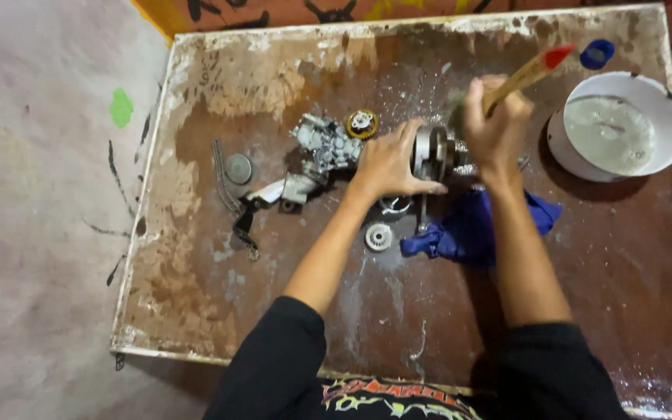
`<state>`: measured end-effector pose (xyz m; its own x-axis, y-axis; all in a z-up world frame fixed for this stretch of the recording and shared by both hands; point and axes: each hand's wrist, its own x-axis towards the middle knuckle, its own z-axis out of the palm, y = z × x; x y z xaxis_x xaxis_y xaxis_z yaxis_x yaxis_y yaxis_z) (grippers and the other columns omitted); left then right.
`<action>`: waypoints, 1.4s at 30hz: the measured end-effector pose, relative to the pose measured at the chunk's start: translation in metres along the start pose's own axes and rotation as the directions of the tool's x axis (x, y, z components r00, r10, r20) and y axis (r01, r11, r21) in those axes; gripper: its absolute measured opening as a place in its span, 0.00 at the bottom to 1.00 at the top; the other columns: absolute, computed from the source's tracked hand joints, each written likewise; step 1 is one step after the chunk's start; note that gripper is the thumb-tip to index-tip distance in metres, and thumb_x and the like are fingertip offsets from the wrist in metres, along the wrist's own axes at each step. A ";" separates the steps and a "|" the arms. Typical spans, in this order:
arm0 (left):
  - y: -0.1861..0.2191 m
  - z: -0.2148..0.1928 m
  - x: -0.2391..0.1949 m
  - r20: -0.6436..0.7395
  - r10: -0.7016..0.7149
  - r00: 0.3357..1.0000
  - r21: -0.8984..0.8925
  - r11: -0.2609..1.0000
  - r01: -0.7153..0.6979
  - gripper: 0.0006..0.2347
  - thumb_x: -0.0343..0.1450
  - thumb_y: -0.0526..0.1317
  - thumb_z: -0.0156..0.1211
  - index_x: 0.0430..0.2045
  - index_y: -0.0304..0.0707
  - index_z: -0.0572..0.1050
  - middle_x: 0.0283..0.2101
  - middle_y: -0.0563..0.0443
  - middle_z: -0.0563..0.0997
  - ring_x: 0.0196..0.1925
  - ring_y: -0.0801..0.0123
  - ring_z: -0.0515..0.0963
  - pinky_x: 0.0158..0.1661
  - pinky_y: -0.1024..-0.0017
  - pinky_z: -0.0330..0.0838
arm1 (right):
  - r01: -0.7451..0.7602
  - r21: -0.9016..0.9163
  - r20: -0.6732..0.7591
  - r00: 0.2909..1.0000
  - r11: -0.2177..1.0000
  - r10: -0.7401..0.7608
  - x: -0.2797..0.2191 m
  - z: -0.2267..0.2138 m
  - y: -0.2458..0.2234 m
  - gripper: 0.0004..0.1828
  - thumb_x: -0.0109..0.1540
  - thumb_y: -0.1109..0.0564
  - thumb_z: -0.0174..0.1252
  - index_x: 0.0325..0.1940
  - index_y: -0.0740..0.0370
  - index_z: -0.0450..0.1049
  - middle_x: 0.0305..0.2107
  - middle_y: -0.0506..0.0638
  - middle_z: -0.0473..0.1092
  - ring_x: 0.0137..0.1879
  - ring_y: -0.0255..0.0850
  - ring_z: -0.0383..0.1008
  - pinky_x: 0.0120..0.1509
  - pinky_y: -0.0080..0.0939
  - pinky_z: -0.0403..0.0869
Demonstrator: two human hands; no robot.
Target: Clean motorcycle engine parts using a brush and solvent.
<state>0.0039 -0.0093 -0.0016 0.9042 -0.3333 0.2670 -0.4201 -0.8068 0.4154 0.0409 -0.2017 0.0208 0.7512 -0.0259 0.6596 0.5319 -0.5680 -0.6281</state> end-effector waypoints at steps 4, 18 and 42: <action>0.007 -0.004 -0.003 0.065 -0.046 0.997 0.008 0.999 0.045 0.53 0.46 0.77 0.69 0.60 0.43 0.61 0.50 0.39 0.81 0.39 0.47 0.86 0.38 0.54 0.81 | -0.050 -0.107 0.053 0.997 0.993 0.056 -0.047 -0.017 -0.018 0.12 0.70 0.65 0.59 0.32 0.72 0.75 0.21 0.58 0.71 0.25 0.46 0.72 0.33 0.48 0.69; 0.001 0.014 0.004 -0.065 -0.083 0.994 -0.075 0.994 0.078 0.34 0.69 0.72 0.48 0.56 0.44 0.67 0.46 0.39 0.84 0.37 0.48 0.85 0.34 0.54 0.77 | -0.050 -0.043 0.014 0.999 0.998 0.050 -0.067 -0.025 -0.021 0.14 0.73 0.63 0.54 0.34 0.71 0.72 0.29 0.58 0.75 0.32 0.46 0.75 0.37 0.45 0.71; 0.008 0.014 -0.005 -0.121 -0.109 0.987 -0.090 0.991 0.098 0.27 0.72 0.65 0.47 0.55 0.46 0.69 0.41 0.39 0.85 0.29 0.51 0.85 0.28 0.56 0.77 | -0.219 -0.160 0.215 0.944 0.962 0.251 -0.029 -0.043 -0.017 0.12 0.74 0.58 0.55 0.41 0.68 0.79 0.25 0.53 0.75 0.27 0.43 0.76 0.31 0.43 0.75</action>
<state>-0.0027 -0.0216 -0.0116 0.9285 -0.1822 0.3235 -0.3346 -0.7882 0.5165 -0.0067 -0.2271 0.0304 0.9265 0.0104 0.3762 0.2848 -0.6728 -0.6828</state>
